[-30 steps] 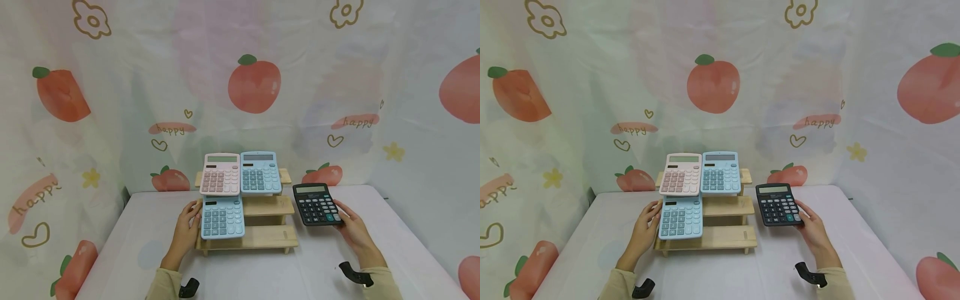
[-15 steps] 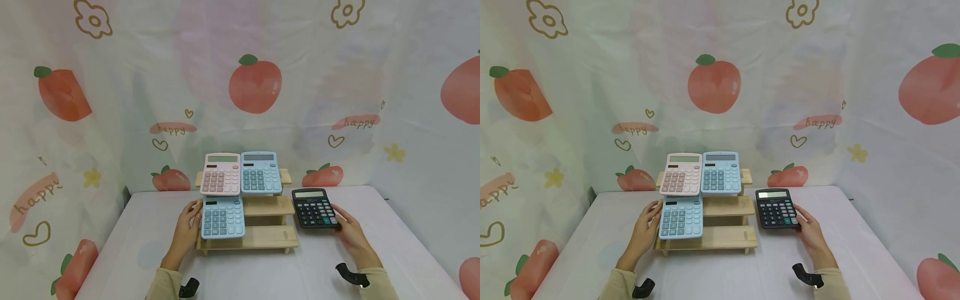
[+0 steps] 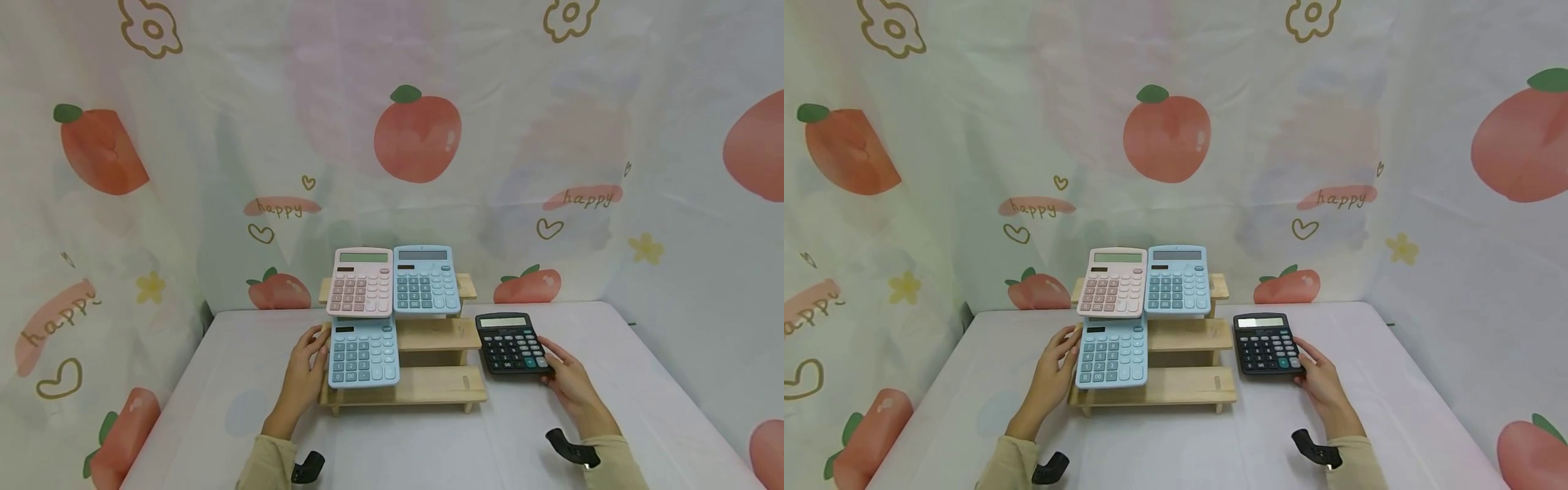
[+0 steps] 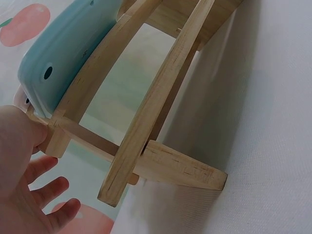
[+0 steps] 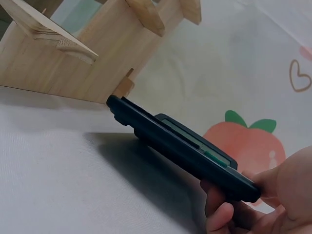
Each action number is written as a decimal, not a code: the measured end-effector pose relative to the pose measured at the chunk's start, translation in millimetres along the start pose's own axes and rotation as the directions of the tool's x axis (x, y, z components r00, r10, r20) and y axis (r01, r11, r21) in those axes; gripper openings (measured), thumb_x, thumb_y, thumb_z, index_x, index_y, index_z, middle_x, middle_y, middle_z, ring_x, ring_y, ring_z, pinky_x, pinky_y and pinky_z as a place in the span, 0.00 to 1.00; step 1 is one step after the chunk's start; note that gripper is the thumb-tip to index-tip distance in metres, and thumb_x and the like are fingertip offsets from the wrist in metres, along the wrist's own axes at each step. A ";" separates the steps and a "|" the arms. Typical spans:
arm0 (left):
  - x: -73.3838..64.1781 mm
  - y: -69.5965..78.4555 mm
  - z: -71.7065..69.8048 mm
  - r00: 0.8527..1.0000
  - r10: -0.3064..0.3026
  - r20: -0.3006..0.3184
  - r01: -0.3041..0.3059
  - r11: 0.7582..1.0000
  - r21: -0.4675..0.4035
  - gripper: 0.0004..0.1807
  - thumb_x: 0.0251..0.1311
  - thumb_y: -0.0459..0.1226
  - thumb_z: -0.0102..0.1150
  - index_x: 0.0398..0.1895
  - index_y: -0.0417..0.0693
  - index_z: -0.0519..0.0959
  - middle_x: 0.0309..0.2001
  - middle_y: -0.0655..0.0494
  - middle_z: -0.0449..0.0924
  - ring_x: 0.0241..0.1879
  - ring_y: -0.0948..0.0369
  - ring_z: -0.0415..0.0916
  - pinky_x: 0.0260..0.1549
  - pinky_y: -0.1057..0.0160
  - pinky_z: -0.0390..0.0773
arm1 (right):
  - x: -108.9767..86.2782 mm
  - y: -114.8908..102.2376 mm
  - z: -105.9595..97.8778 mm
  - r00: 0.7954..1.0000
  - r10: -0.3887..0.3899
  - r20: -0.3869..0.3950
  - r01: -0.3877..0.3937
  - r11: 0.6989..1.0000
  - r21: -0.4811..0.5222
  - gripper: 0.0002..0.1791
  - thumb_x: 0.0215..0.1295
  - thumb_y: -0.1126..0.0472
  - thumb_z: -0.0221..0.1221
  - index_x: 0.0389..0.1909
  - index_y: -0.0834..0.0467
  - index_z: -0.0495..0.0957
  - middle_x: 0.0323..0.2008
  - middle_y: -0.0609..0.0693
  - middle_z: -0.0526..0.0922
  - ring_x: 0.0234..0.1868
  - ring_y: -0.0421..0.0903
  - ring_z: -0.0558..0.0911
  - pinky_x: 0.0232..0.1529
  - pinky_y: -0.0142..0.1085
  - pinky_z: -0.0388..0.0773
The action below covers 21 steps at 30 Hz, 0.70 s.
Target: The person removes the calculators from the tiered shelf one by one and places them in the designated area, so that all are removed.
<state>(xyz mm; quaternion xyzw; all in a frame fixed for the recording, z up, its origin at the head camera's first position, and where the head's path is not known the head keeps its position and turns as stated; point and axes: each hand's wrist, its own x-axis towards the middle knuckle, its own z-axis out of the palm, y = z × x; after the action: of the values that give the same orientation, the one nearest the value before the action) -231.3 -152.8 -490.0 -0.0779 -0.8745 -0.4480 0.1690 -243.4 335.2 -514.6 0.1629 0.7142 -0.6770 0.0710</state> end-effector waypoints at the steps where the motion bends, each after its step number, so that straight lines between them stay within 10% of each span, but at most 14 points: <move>1: 0.1 -0.2 0.0 1.000 0.000 -0.002 0.000 1.000 0.001 0.22 0.73 0.31 0.50 0.68 0.35 0.73 0.72 0.39 0.67 0.67 0.38 0.68 0.66 0.35 0.65 | 0.3 0.3 -0.4 1.000 -0.001 0.003 0.001 1.000 0.000 0.30 0.83 0.56 0.32 0.82 0.51 0.46 0.79 0.56 0.46 0.43 0.28 0.71 0.40 0.27 0.73; 21: -0.7 1.8 0.1 1.000 0.024 -0.006 -0.024 1.000 -0.001 0.22 0.74 0.30 0.49 0.68 0.34 0.73 0.71 0.37 0.67 0.66 0.38 0.70 0.65 0.35 0.66 | -4.1 -4.5 -0.3 1.000 0.005 -0.010 -0.006 0.995 -0.098 0.34 0.82 0.45 0.35 0.81 0.56 0.48 0.74 0.59 0.54 0.37 0.31 0.73 0.34 0.29 0.75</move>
<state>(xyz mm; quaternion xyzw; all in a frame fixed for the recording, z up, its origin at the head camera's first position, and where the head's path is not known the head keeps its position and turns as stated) -230.2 -151.6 -488.9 -0.0872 -0.8728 -0.4464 0.1771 -241.0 334.8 -509.0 0.1642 0.7465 -0.6402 0.0773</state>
